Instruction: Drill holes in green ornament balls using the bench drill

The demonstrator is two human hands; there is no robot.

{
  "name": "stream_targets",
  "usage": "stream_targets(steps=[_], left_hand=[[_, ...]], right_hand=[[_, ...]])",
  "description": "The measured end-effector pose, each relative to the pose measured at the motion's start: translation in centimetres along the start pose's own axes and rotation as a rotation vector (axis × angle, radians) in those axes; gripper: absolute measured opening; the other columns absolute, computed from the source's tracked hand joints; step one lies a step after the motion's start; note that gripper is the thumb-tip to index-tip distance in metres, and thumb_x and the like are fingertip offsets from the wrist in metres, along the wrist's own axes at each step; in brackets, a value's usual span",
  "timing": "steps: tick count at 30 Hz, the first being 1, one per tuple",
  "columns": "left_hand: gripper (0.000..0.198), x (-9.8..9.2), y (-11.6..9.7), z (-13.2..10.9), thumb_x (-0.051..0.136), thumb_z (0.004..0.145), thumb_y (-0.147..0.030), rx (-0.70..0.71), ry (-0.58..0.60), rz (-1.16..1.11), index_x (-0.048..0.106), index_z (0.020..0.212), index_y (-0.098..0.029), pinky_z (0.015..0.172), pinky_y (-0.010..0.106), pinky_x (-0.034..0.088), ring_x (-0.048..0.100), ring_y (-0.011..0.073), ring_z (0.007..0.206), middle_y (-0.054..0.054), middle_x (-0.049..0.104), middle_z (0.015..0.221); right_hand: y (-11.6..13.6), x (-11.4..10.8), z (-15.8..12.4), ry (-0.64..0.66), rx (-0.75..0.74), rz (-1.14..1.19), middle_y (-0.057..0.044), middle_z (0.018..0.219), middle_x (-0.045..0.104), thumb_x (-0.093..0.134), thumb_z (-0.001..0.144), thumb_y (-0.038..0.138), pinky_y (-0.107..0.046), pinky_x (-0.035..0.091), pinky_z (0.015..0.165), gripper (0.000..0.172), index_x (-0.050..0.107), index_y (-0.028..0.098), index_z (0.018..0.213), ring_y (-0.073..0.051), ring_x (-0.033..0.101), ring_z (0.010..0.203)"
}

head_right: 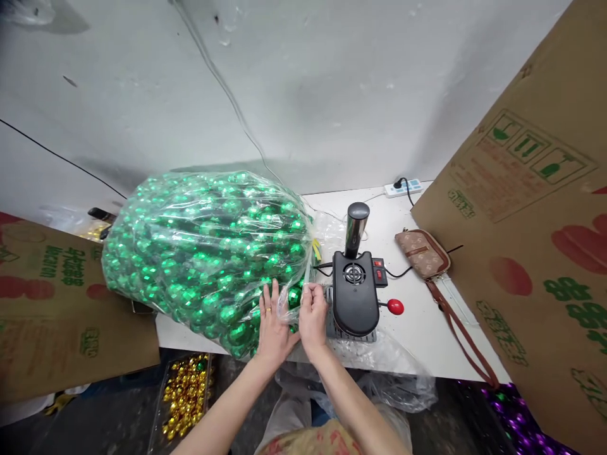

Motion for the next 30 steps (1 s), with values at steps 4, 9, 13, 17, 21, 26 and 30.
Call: stream_targets(steps=[4, 9, 13, 17, 21, 26, 30], left_hand=[[0.063, 0.9, -0.4, 1.7, 0.048, 0.089, -0.015, -0.102, -0.19, 0.078, 0.029, 0.149, -0.013, 0.107, 0.07, 0.032, 0.011, 0.0397, 0.149, 0.025, 0.03, 0.154], [0.034, 0.1, -0.5, 3.8, 0.046, 0.093, -0.018, 0.036, -0.29, 0.01, 0.061, 0.123, -0.024, 0.107, 0.074, 0.029, 0.036, 0.0379, 0.141, 0.013, 0.056, 0.139], [0.022, -2.3, 0.5, 4.7, 0.046, 0.094, -0.018, 0.133, -0.401, -0.132, 0.067, 0.1, -0.02, 0.105, 0.054, 0.045, 0.053, 0.0299, 0.126, 0.009, 0.072, 0.107], [0.019, -4.9, 1.5, 5.7, 0.044, 0.095, -0.02, 0.136, -0.468, -0.19, 0.063, 0.097, -0.017, 0.101, 0.049, 0.048, 0.057, 0.0271, 0.118, 0.009, 0.07, 0.091], [0.013, -7.1, 1.8, 6.8, 0.047, 0.093, -0.021, 0.135, -0.491, -0.201, 0.061, 0.095, -0.018, 0.097, 0.044, 0.05, 0.064, 0.0232, 0.099, 0.008, 0.068, 0.087], [0.019, -7.9, 1.5, 8.2, 0.043, 0.092, -0.016, 0.142, -0.516, -0.12, 0.058, 0.08, -0.019, 0.084, 0.037, 0.051, 0.062, 0.0202, 0.079, 0.007, 0.065, 0.077], [0.024, -7.5, 0.9, 8.4, 0.043, 0.09, -0.014, 0.131, -0.539, -0.104, 0.055, 0.07, -0.019, 0.081, 0.035, 0.05, 0.059, 0.0185, 0.072, 0.006, 0.062, 0.069]], right_hand=[[1.9, 0.0, -0.8, 0.055, -0.055, -0.02, -0.002, 0.073, 0.065, 0.045, 0.09, 0.043, -0.025, 0.04, 0.063, 0.028, 0.059, 0.019, 0.085, -0.014, 0.054, 0.064], [4.0, -0.2, -0.8, 0.117, -0.162, -0.073, -0.003, 0.078, 0.069, 0.044, 0.093, 0.041, -0.024, 0.04, 0.062, 0.029, 0.061, 0.019, 0.088, -0.014, 0.059, 0.067], [5.6, 0.1, -0.2, 0.123, -0.21, -0.086, -0.005, 0.086, 0.069, 0.043, 0.094, 0.041, -0.025, 0.043, 0.072, 0.03, 0.063, 0.019, 0.089, -0.016, 0.061, 0.08], [8.5, 0.6, -0.2, 0.125, -0.28, -0.037, -0.004, 0.088, 0.066, 0.046, 0.094, 0.04, -0.027, 0.044, 0.077, 0.028, 0.065, 0.02, 0.089, -0.016, 0.059, 0.084], [10.5, 1.3, 0.6, 0.068, -0.275, 0.061, -0.001, 0.074, 0.06, 0.041, 0.096, 0.043, -0.026, 0.043, 0.071, 0.036, 0.058, 0.02, 0.074, -0.014, 0.054, 0.073], [8.8, 2.3, 5.7, -0.207, -0.148, 0.05, -0.007, 0.083, 0.063, 0.036, 0.092, 0.057, -0.034, 0.045, 0.086, 0.045, 0.059, 0.02, 0.078, -0.019, 0.056, 0.086], [5.6, 3.6, 11.0, -0.252, -0.055, 0.022, -0.019, 0.088, 0.063, 0.032, 0.084, 0.068, -0.044, 0.045, 0.087, 0.056, 0.056, 0.018, 0.078, -0.028, 0.056, 0.095]])
Point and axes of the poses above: each hand's wrist, its own z-axis towards the middle knuckle, its own x-axis out of the palm, y = z × x, the point moved 6 cm from there along z, towards the middle knuckle
